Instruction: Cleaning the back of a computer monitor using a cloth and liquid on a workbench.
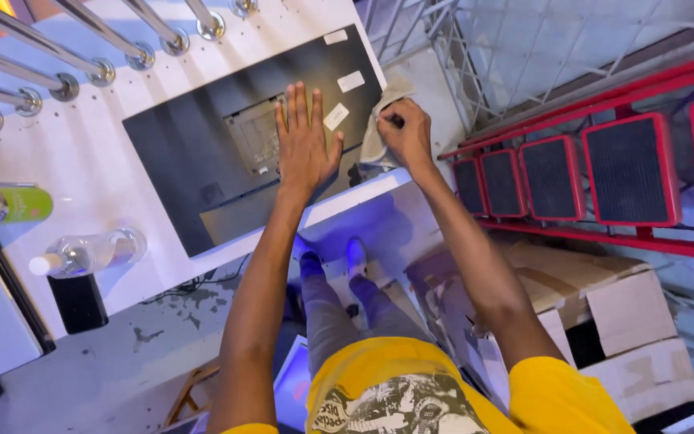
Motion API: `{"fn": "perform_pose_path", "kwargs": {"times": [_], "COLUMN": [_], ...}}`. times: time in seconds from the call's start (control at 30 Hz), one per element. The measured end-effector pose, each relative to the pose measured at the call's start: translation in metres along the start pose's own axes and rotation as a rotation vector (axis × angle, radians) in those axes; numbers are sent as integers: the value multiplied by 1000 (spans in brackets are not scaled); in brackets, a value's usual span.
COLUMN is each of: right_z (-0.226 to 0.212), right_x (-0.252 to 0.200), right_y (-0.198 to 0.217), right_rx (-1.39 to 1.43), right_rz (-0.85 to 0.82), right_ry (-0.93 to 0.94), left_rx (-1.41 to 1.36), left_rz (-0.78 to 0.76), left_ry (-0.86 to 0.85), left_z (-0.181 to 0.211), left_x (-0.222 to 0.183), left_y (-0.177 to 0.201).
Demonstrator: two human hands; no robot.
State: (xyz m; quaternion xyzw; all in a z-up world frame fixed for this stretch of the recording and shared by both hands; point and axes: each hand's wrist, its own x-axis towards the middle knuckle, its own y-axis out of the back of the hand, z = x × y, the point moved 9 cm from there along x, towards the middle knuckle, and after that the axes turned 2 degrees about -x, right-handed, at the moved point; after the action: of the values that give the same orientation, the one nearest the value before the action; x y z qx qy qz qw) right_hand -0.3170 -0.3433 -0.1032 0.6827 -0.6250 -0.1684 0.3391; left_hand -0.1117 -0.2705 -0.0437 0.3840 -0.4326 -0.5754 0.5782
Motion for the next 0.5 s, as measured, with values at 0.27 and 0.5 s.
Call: {"fn": "perform_pose_path", "kwargs": {"times": [0.27,0.5], "right_z": [-44,-16], "right_x": [-45,-17], "right_y": [-4,6], "right_rx": [17,84], "right_rz": [-67,-16], "right_ry": [119,6], "left_rx": [5,12], "left_rz": [0,1], "left_ry": [-11,2], "left_z": [0,-5], "left_x": [-6,-3], "left_y": [-2,-8]}}
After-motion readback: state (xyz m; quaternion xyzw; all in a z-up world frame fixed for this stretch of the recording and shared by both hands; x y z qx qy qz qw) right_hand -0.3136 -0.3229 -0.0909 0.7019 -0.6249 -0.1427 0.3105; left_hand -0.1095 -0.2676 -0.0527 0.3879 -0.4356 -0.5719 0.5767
